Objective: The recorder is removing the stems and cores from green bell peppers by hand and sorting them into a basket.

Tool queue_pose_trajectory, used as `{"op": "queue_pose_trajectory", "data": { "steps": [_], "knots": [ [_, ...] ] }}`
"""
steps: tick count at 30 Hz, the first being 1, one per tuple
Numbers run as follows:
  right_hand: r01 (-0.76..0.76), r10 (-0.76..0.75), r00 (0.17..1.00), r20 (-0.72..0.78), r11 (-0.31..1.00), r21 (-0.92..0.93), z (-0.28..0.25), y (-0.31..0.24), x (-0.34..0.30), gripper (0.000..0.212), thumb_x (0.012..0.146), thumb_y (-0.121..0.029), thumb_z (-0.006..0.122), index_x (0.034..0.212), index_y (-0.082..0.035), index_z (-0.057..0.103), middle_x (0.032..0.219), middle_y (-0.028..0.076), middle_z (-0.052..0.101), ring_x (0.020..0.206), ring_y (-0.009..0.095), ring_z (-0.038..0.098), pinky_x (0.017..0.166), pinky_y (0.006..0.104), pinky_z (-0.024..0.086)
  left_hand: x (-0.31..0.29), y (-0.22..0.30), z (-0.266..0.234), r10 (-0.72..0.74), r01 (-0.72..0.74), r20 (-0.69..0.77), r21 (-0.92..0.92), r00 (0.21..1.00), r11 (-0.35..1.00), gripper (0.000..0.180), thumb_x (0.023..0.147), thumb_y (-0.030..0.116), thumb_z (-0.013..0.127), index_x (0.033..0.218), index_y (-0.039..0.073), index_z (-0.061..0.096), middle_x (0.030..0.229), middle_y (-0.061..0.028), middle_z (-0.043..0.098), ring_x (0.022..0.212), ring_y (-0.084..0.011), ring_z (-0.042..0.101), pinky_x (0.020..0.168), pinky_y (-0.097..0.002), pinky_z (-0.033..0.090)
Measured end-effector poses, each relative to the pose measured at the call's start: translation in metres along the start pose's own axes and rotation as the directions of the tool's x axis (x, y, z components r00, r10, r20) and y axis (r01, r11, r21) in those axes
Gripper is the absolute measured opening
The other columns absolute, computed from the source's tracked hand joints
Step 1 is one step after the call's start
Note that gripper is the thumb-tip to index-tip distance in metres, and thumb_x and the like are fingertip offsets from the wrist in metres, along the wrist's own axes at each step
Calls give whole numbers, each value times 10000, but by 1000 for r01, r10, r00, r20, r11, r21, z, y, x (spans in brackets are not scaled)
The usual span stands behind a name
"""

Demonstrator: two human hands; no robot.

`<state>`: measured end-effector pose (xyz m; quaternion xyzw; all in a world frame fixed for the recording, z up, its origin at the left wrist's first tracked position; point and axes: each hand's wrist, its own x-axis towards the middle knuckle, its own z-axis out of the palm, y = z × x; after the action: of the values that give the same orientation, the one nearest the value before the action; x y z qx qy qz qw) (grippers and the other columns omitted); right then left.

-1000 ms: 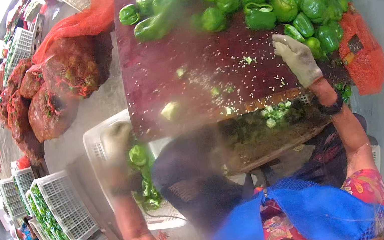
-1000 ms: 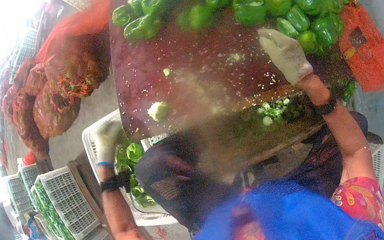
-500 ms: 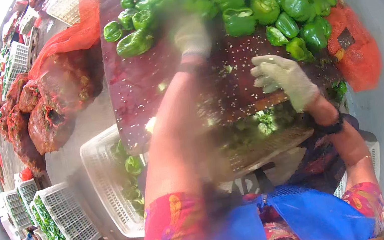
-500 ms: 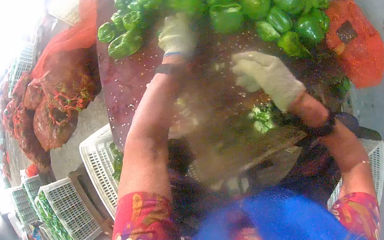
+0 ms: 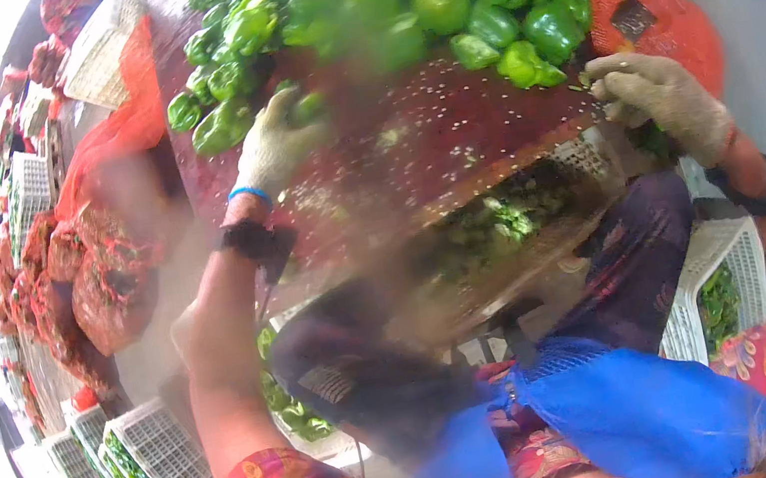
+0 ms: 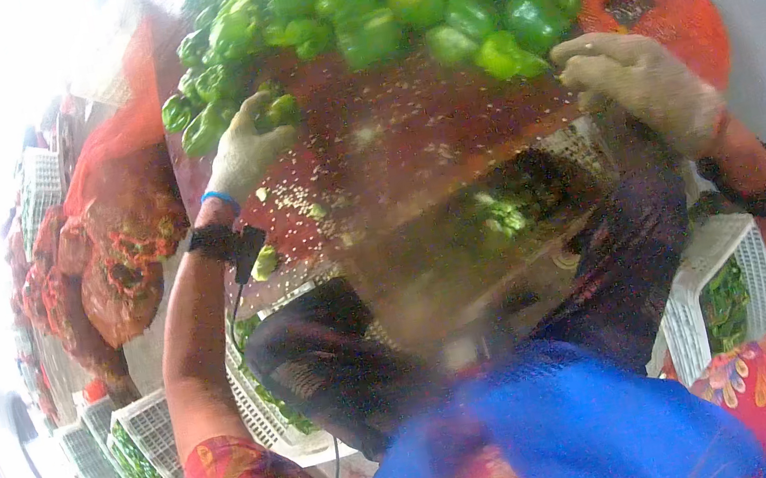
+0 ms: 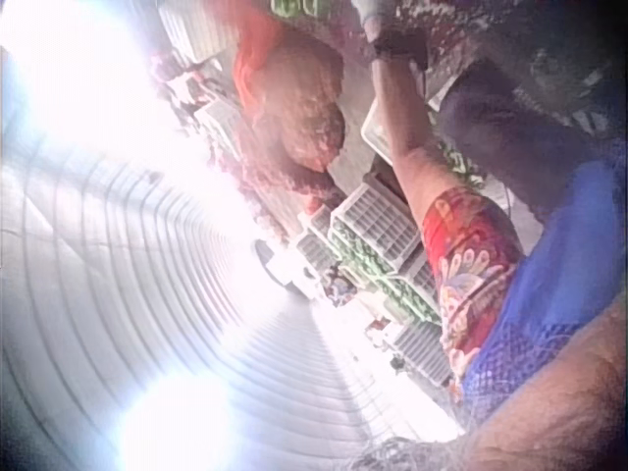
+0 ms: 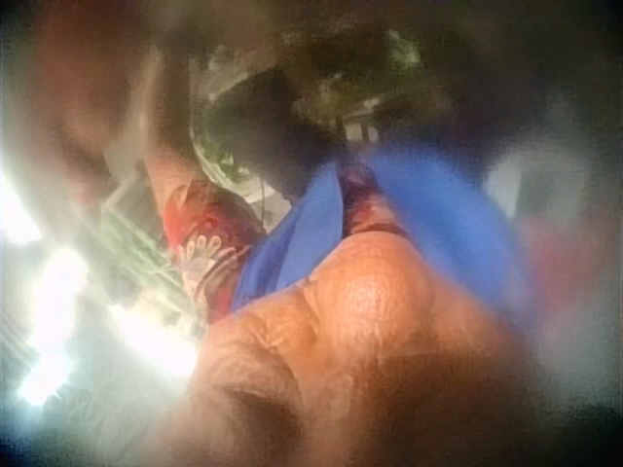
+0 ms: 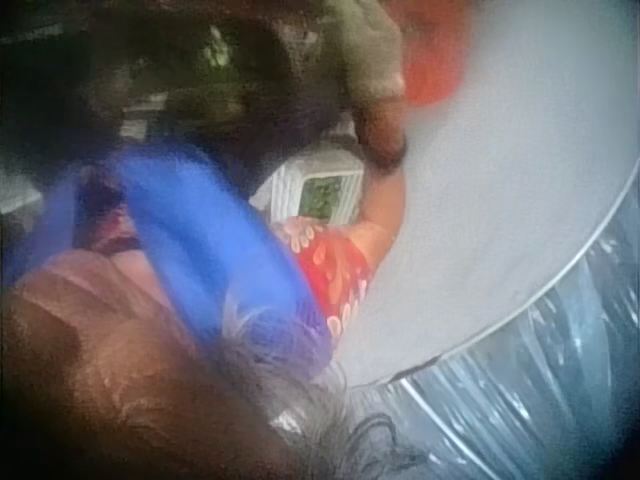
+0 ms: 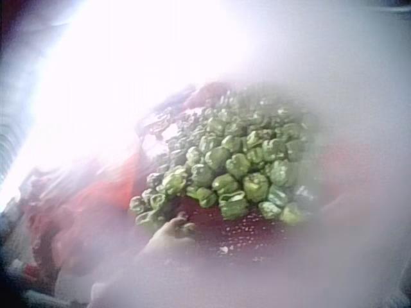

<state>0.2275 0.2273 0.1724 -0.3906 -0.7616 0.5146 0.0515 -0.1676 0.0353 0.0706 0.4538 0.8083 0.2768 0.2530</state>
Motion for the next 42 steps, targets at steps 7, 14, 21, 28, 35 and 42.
{"op": "queue_pose_trajectory", "data": {
  "steps": [7,14,21,28,35,42],
  "knots": [
    [161,-160,987,-26,987,27,-4,52,-12,322,939,-194,550,1195,-3,594,1061,115,649,883,178,648,770,291,521,17,29,37,122,77,-158,863,980,500,548,826,364,665,1325,198,508,1329,-205,459,1181,-366,521,960,-497,432],
    [-149,41,981,192,791,594,84,39,50,407,945,-329,568,1228,-37,568,1042,109,652,827,185,638,715,324,523,87,120,94,206,-133,-39,642,978,755,384,826,274,642,1198,190,603,1151,-133,602,1099,-329,576,913,-432,473],
    [-217,92,970,224,739,638,106,89,80,535,905,-425,593,1285,-58,508,1124,157,612,886,233,629,698,360,524,55,125,116,117,-77,-27,610,993,789,339,816,246,622,1130,119,603,1068,-155,634,1058,-323,590,900,-430,474],
    [-321,140,938,318,703,635,113,86,105,644,900,-483,555,1380,-79,411,1155,167,589,866,252,619,673,396,522,-8,75,121,558,-447,80,695,826,563,393,797,276,640,1177,179,612,1139,-68,619,1157,-277,526,1088,-483,316],
    [-302,145,940,308,774,556,124,76,128,644,914,-453,549,1420,-94,376,1144,150,591,848,223,624,699,374,514,-5,56,118,652,-534,-40,536,757,654,219,765,200,628,972,143,675,1002,-74,654,1067,-253,577,924,-474,419],
    [418,-451,886,109,878,236,175,142,177,403,972,-256,472,1276,-1,540,1267,129,586,1128,223,568,999,350,436,14,66,176,315,-22,-258,741,913,671,147,813,229,617,846,113,701,793,-153,658,717,-263,644,637,-411,521]
  ]
}}
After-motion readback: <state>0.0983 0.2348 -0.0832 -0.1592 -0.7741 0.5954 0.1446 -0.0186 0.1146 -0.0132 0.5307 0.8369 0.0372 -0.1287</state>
